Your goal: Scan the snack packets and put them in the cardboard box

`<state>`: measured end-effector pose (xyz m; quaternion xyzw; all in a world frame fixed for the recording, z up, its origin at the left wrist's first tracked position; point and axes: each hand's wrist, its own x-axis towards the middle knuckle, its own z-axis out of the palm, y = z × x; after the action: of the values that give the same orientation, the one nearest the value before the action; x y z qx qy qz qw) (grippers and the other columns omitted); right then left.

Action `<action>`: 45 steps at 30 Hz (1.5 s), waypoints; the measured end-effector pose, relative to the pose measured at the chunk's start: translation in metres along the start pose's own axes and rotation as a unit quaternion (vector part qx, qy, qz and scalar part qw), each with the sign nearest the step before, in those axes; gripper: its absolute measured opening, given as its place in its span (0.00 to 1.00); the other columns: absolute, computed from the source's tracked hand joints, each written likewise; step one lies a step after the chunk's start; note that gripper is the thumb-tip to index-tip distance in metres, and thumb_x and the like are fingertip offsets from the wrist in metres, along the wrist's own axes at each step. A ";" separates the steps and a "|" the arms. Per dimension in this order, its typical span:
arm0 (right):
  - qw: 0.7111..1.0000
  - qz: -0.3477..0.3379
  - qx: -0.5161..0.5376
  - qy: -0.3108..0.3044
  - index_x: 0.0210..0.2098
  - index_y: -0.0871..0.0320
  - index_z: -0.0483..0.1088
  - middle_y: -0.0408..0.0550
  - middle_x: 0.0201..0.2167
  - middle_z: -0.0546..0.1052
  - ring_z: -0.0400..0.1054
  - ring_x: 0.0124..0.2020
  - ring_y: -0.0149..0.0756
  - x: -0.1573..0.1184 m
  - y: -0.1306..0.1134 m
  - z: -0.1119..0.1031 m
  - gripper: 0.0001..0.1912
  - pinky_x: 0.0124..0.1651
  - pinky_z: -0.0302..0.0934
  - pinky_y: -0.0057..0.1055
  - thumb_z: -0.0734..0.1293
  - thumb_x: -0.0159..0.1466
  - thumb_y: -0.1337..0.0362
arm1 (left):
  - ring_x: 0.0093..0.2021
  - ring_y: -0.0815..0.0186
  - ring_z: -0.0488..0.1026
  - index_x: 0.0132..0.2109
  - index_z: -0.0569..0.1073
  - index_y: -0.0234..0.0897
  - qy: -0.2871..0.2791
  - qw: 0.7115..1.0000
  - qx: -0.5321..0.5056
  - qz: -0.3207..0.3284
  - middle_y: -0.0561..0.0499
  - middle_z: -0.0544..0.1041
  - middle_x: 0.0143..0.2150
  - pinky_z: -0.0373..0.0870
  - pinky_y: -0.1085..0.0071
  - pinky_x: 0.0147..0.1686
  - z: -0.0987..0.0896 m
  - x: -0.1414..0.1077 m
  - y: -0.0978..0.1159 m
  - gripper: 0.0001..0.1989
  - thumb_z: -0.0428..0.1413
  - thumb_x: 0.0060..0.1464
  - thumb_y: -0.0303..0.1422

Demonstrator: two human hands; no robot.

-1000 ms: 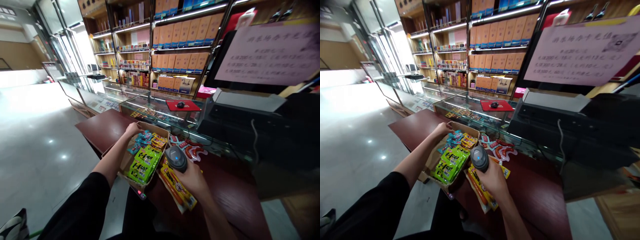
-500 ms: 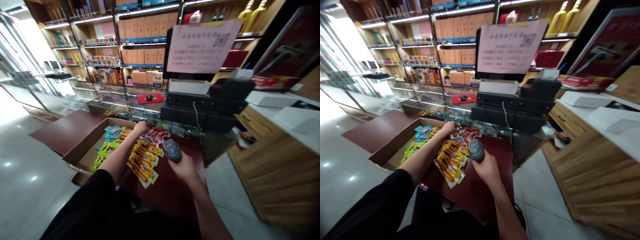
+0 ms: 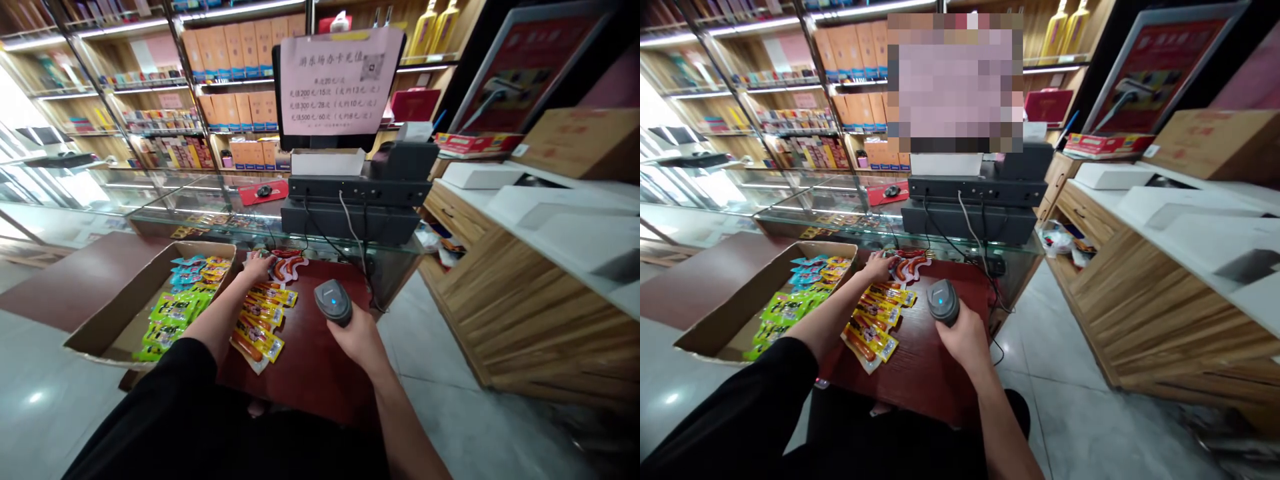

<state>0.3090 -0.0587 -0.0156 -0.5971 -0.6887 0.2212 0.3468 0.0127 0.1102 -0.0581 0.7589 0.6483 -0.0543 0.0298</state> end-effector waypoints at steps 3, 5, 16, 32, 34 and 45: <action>1.000 -0.008 -0.004 -0.003 0.42 0.57 0.73 0.52 0.36 0.82 0.77 0.42 0.46 0.000 -0.004 0.003 0.15 0.42 0.66 0.32 0.68 0.55 0.63 | 0.63 0.51 0.60 0.59 0.70 0.41 0.062 0.998 -0.003 0.007 0.42 0.76 0.52 0.50 0.56 0.62 0.001 -0.007 -0.001 0.25 0.52 0.53 0.31; 1.000 -0.008 -0.023 -0.005 0.42 0.57 0.74 0.52 0.36 0.82 0.77 0.41 0.47 0.001 -0.009 0.004 0.15 0.40 0.66 0.32 0.68 0.55 0.63 | 0.60 0.52 0.64 0.54 0.74 0.39 0.084 0.996 -0.013 0.007 0.40 0.77 0.50 0.53 0.58 0.60 0.001 -0.012 -0.001 0.21 0.50 0.55 0.31; 0.997 -0.014 -0.074 -0.021 0.45 0.55 0.73 0.51 0.38 0.82 0.77 0.41 0.48 0.001 -0.032 0.009 0.18 0.36 0.65 0.31 0.68 0.55 0.64 | 0.60 0.46 0.65 0.51 0.73 0.32 0.075 0.981 -0.097 -0.150 0.33 0.75 0.52 0.63 0.56 0.53 -0.005 -0.010 0.021 0.27 0.52 0.55 0.50; 0.993 -0.051 0.082 -0.061 0.46 0.57 0.74 0.52 0.42 0.81 0.76 0.45 0.44 0.007 -0.035 0.019 0.18 0.45 0.67 0.31 0.67 0.55 0.66 | 0.33 0.66 0.76 0.48 0.77 0.33 0.015 0.702 -0.712 -0.029 0.48 0.81 0.36 0.72 0.71 0.36 -0.001 -0.066 0.030 0.27 0.66 0.41 0.42; 0.993 -0.047 0.090 -0.064 0.45 0.58 0.74 0.52 0.42 0.81 0.76 0.45 0.44 0.009 -0.032 0.023 0.17 0.45 0.67 0.31 0.68 0.55 0.66 | 0.33 0.67 0.76 0.47 0.77 0.34 -0.001 0.690 -0.724 -0.010 0.48 0.81 0.37 0.72 0.71 0.36 -0.001 -0.072 0.037 0.29 0.69 0.36 0.40; 0.996 -0.029 0.081 -0.040 0.41 0.58 0.75 0.52 0.40 0.82 0.76 0.44 0.45 0.011 -0.023 0.022 0.13 0.43 0.67 0.31 0.68 0.56 0.63 | 0.31 0.64 0.75 0.33 0.77 0.31 0.066 0.750 -0.657 0.013 0.48 0.79 0.30 0.67 0.72 0.33 -0.019 -0.072 0.046 0.19 0.67 0.40 0.43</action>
<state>0.2765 -0.0496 -0.0114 -0.5376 -0.6990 0.2899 0.3720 0.0477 0.0341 -0.0316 0.5619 0.5143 0.4363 0.4790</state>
